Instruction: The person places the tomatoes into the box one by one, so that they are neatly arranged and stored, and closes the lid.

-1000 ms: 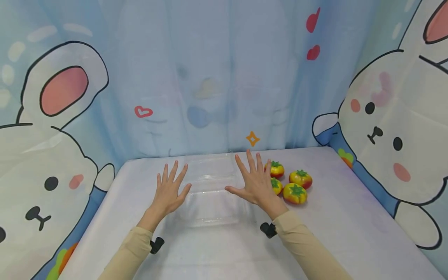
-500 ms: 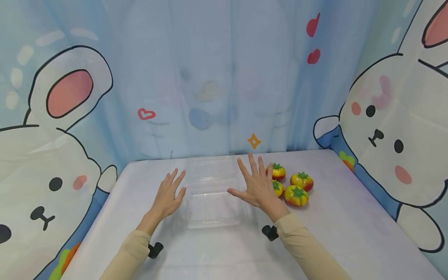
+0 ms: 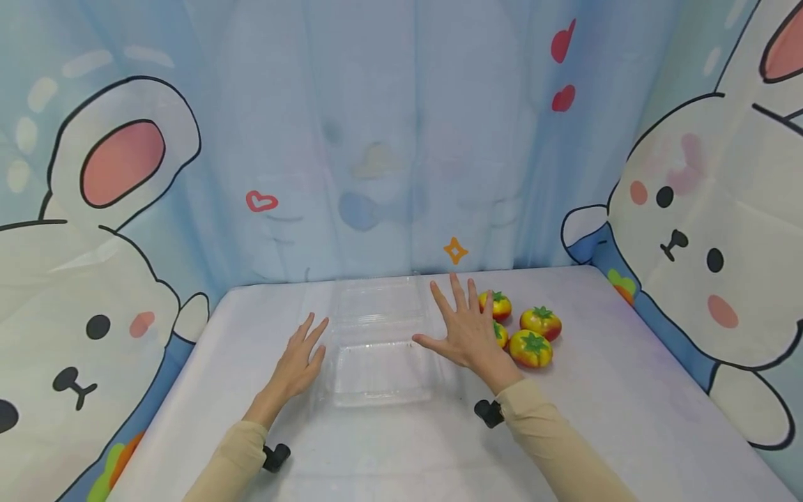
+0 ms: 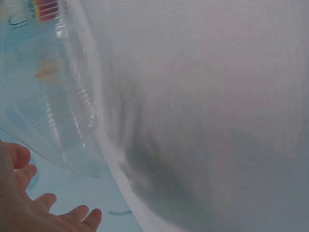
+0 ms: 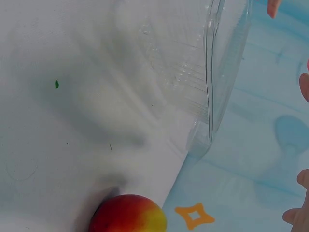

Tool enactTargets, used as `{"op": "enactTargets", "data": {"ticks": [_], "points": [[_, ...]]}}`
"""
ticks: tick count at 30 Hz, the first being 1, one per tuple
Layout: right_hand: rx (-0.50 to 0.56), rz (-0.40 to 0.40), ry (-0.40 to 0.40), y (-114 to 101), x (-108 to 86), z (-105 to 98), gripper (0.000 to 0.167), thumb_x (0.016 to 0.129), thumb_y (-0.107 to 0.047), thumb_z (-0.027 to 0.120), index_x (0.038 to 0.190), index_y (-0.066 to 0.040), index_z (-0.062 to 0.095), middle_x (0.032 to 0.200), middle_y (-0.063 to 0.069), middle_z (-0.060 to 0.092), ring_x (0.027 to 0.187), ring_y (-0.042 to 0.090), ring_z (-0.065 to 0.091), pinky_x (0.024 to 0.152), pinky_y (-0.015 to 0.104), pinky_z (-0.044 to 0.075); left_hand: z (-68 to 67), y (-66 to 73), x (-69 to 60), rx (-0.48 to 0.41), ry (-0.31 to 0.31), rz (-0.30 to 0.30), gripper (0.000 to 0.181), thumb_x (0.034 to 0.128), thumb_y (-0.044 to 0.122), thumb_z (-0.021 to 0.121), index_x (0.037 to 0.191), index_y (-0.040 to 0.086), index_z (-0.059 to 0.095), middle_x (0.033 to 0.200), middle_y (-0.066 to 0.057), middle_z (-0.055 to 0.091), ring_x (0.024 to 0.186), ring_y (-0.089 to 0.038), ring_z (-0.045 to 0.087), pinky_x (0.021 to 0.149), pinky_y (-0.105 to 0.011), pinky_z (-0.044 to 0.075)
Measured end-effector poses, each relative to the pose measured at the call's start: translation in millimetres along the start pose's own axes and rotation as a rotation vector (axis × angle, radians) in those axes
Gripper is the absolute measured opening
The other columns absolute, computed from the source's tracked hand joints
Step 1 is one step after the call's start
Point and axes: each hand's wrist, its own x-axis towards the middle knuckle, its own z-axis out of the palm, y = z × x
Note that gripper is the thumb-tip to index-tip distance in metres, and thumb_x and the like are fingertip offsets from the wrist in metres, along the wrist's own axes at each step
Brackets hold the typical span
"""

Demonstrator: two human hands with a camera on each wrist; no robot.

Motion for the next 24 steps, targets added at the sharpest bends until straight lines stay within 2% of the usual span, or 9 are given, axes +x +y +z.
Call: {"op": "enactTargets", "data": {"ticks": [5, 10, 13, 17, 19, 24], "points": [[0.011, 0.016, -0.037, 3.5, -0.2, -3.1, 0.101, 0.081, -0.072, 0.06, 0.158, -0.016, 0.025, 0.163, 0.022, 0.01, 0.145, 0.052, 0.008, 0.109, 0.075, 0.003, 6.3, -1.0, -4.4, -0.056, -0.011, -0.043, 0.053, 0.0987, 0.016, 0.046, 0.152, 0.013, 0.04, 0.16, -0.02, 0.022, 0.136, -0.049, 0.036, 0.097, -0.069, 0.041], [-0.002, 0.013, -0.023, 10.1, 0.1, -3.0, 0.102, 0.079, -0.073, 0.06, 0.157, -0.015, 0.027, 0.162, 0.023, 0.013, 0.143, 0.053, 0.013, 0.108, 0.076, 0.006, 9.1, -0.6, -7.7, -0.101, -0.014, -0.055, 0.053, 0.0987, 0.015, 0.046, 0.151, 0.013, 0.041, 0.161, -0.019, 0.021, 0.135, -0.049, 0.039, 0.097, -0.068, 0.041], [-0.018, 0.012, -0.01, 15.4, 2.2, -2.3, 0.101, 0.079, -0.074, 0.06, 0.156, -0.015, 0.029, 0.161, 0.023, 0.017, 0.142, 0.053, 0.017, 0.107, 0.077, 0.01, 9.3, -0.7, -8.5, -0.133, -0.011, -0.045, 0.052, 0.0984, 0.015, 0.046, 0.15, 0.012, 0.042, 0.161, -0.019, 0.021, 0.133, -0.047, 0.042, 0.098, -0.068, 0.041], [-0.024, 0.024, -0.043, 23.8, 7.0, -3.2, 0.098, 0.082, -0.07, 0.059, 0.156, -0.014, 0.028, 0.16, 0.024, 0.018, 0.142, 0.054, 0.017, 0.107, 0.077, 0.01, 11.0, -1.4, -8.2, -0.137, 0.0, -0.02, 0.052, 0.0972, 0.015, 0.044, 0.149, 0.01, 0.044, 0.159, -0.021, 0.024, 0.129, -0.046, 0.047, 0.096, -0.066, 0.043], [-0.028, 0.034, -0.072, 28.5, 9.6, -4.0, 0.096, 0.084, -0.068, 0.059, 0.156, -0.012, 0.027, 0.16, 0.025, 0.017, 0.141, 0.055, 0.016, 0.107, 0.077, 0.009, 11.8, -1.8, -8.5, -0.144, -0.001, -0.006, 0.051, 0.0969, 0.014, 0.043, 0.148, 0.009, 0.044, 0.157, -0.024, 0.026, 0.129, -0.047, 0.047, 0.095, -0.068, 0.043], [-0.019, 0.073, -0.142, 39.5, 13.5, -5.5, 0.095, 0.086, -0.067, 0.057, 0.156, -0.011, 0.027, 0.16, 0.028, 0.014, 0.141, 0.057, 0.015, 0.108, 0.076, 0.006, 12.7, -2.6, -10.6, -0.178, -0.058, -0.019, 0.05, 0.0978, 0.014, 0.043, 0.148, 0.008, 0.044, 0.158, -0.023, 0.024, 0.136, -0.046, 0.038, 0.1, -0.067, 0.039]]}}
